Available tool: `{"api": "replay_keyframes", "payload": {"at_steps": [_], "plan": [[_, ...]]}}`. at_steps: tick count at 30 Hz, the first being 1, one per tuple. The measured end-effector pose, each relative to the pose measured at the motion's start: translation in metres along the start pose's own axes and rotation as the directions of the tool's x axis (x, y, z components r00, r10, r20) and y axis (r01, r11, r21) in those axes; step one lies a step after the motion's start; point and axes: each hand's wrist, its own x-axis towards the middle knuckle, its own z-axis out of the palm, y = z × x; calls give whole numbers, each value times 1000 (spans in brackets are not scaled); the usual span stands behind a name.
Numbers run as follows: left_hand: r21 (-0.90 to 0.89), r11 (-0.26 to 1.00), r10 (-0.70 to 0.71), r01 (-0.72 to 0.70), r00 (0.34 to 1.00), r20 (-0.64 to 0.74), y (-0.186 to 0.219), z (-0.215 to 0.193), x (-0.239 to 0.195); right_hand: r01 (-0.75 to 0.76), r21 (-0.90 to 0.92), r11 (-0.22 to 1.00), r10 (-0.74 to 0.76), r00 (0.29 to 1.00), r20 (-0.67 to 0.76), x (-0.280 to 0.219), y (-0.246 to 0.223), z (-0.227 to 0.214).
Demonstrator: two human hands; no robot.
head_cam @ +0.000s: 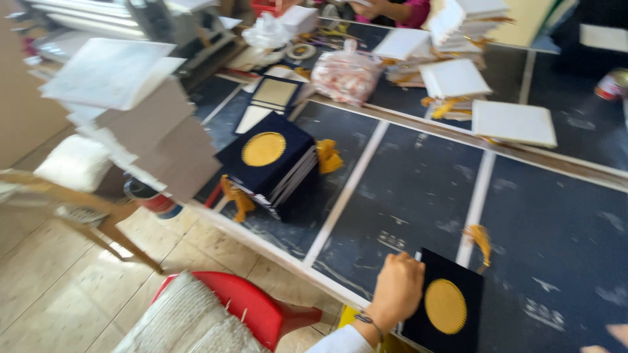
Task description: Workers are manually assembling decorative invitation booklets by placing inserts and cleaning the covers.
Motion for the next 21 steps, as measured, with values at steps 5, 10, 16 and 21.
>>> {"api": "replay_keyframes", "payload": {"at_steps": [5,10,16,21], "plan": [[102,991,96,-89,993,-69,2,8,-10,173,461,870,113,840,-530,38,-216,75],[6,999,36,-36,999,26,5,-12,-9,210,752,625,184,896,-403,51,-241,94],[28,994,103,-102,993,-53,-18,-23,4,336,576,745,336,556,-760,-13,-321,-70],[-104,994,28,-45,986,-163,-3,-64,14,213,736,642,456,666,-590,-93,-339,-170]]}}
